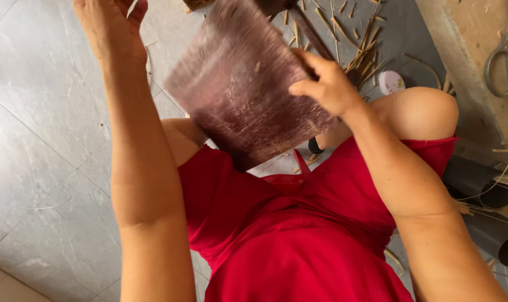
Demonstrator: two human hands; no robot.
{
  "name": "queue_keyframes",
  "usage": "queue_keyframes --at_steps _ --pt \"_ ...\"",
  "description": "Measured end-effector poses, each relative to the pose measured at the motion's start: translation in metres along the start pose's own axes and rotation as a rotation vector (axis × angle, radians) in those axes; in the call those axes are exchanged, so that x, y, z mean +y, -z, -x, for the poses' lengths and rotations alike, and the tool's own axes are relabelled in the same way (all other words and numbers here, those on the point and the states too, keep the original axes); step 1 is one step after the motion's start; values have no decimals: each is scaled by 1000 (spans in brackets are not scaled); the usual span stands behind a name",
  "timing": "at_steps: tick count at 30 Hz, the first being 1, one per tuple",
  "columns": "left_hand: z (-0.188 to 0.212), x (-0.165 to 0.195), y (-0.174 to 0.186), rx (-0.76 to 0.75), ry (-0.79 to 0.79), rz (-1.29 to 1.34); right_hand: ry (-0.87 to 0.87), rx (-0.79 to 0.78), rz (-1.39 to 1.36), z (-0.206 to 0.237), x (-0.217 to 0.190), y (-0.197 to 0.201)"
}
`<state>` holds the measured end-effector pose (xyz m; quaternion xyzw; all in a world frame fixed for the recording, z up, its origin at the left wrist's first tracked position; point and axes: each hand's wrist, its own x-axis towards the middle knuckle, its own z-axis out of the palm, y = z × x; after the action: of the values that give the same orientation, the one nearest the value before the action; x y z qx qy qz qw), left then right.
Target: The person sits and uses shears to trim the ends of dried plant strips one by one, collecting the trimmed pieces into a bundle. The person then ties the bundle with a thin strip and places it on a nearby woven basket.
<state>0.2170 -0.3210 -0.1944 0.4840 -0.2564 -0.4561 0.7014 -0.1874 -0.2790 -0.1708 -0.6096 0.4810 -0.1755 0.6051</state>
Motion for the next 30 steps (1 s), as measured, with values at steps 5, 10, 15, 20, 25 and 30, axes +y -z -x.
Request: queue_keyframes --at_steps 5,10,15,20,25,30 --pt "21 -30 27 -23 -38 -695 11 -47 -307 -12 8 12" --pt "75 -56 37 -35 103 -1249 -22 -57 -398 -38 36 -8" --pt "105 -51 30 14 900 -899 -117 142 -159 -49 49 -12" --pt "117 -52 13 -39 904 -613 -158 198 34 -55 51 -18" --pt "105 -33 18 29 770 -576 57 139 -95 -58 32 -10" --pt "91 2 40 79 673 -442 138 33 -163 -56 -8 -9"
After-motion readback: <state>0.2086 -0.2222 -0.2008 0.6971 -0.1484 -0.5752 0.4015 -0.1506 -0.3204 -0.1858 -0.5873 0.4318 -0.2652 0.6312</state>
